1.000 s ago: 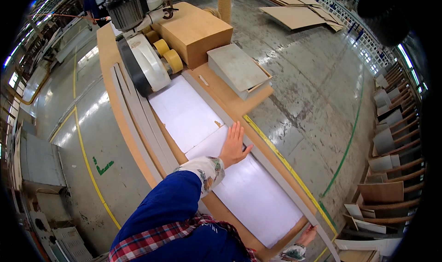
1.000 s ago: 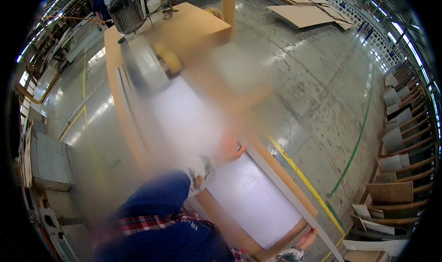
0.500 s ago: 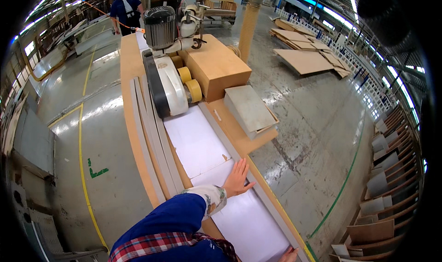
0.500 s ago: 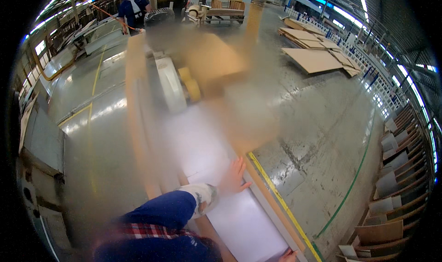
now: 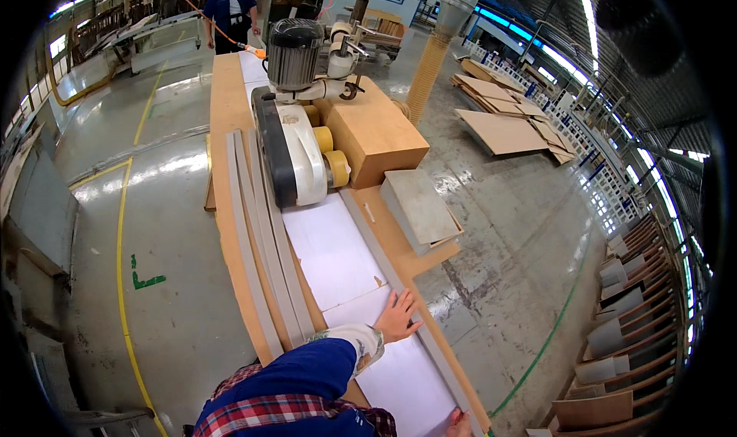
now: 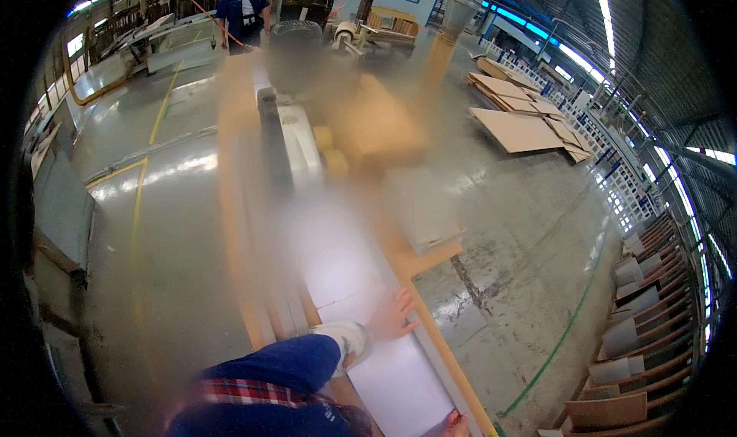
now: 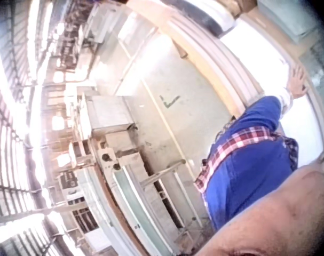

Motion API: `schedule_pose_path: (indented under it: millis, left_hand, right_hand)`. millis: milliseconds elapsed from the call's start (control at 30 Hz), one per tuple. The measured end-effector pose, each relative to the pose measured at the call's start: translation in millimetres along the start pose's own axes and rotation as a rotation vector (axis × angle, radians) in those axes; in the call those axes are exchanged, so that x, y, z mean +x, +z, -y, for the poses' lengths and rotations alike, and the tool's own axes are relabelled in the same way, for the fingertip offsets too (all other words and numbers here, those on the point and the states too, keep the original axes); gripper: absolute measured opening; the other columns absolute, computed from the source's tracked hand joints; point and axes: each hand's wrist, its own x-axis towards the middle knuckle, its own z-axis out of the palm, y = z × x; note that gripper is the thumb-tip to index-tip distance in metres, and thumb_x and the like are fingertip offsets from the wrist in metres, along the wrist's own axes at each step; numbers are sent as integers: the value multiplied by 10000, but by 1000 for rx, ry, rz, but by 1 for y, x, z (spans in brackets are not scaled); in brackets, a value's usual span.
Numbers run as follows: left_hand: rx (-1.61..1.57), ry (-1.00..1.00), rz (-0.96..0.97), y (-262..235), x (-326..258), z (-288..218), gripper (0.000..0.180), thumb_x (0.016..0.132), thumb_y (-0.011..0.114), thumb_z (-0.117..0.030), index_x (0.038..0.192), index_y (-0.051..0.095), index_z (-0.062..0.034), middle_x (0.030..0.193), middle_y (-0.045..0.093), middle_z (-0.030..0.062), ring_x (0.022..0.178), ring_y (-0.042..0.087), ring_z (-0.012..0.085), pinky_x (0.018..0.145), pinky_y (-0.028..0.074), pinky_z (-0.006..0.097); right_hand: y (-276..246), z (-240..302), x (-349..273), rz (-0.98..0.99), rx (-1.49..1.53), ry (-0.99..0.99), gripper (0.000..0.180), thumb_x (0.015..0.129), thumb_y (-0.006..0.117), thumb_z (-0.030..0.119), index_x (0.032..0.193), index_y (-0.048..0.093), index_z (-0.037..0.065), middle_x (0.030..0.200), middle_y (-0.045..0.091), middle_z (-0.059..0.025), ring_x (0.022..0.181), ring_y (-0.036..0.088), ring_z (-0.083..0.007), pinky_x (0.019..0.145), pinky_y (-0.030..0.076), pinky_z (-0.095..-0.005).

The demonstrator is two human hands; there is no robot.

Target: The person aligns and places long grey trim pieces onto a white panel on a workbench. They repeatedly pick up trim pieces from a nearby rack and position them on the panel, adjusting their placement by hand.

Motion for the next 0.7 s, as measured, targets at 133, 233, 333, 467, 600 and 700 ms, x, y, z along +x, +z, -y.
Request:
schedule_pose_path:
  millis: [133, 233, 333, 467, 600, 700]
  left_hand:
    - [5, -63, -31, 7, 0, 0, 599, 875, 459, -467, 1243, 471, 6, 1343, 399, 189, 1308, 279, 343, 1052, 193, 551]
    - [0, -81, -47, 16, 0, 0, 593, 877, 453, -461, 1246, 474, 2, 1346, 399, 185, 1315, 267, 337, 1053, 180, 553]
    - [-20, -102, -77, 26, -3, 4, 589, 879, 449, -461, 1249, 476, -4, 1352, 393, 185, 1320, 259, 336, 1056, 168, 552]
    - [-224, -156, 20, 19, -15, 11, 579, 883, 459, -448, 1265, 459, -13, 1376, 357, 200, 1328, 243, 343, 1063, 150, 553]
    - [-154, -67, 62, 1, -27, 3, 574, 891, 464, -440, 1273, 441, -12, 1381, 317, 246, 1330, 232, 362, 1062, 141, 561]
    - [-171, -46, 60, -3, -45, 4, 591, 889, 467, -460, 1274, 438, -12, 1376, 304, 271, 1316, 248, 380, 1061, 139, 570]
  right_hand:
    - [48, -14, 5, 243, 694, 361, 313, 893, 515, 306, 986, 584, 15, 907, 633, -160, 823, 614, -268, 709, 497, -384]
    - [104, -28, 12, 465, 1396, 753, 317, 918, 524, 292, 935, 554, -23, 843, 639, -140, 721, 646, -220, 587, 547, -325]
    - [108, 13, 6, 478, 1442, 608, 273, 900, 564, 254, 830, 559, -10, 740, 641, -116, 598, 639, -196, 503, 526, -295]
    - [96, 63, -23, 511, 1409, 432, 184, 882, 597, 202, 874, 576, 18, 784, 649, -90, 659, 633, -164, 570, 519, -273]
    - [86, 73, -79, 403, 1432, 472, 137, 893, 586, 165, 879, 570, 30, 806, 651, -69, 664, 613, -121, 591, 499, -237]
    - [57, 89, -117, 394, 1385, 499, 122, 871, 619, 132, 893, 578, 19, 817, 649, -64, 679, 600, -106, 609, 489, -226]
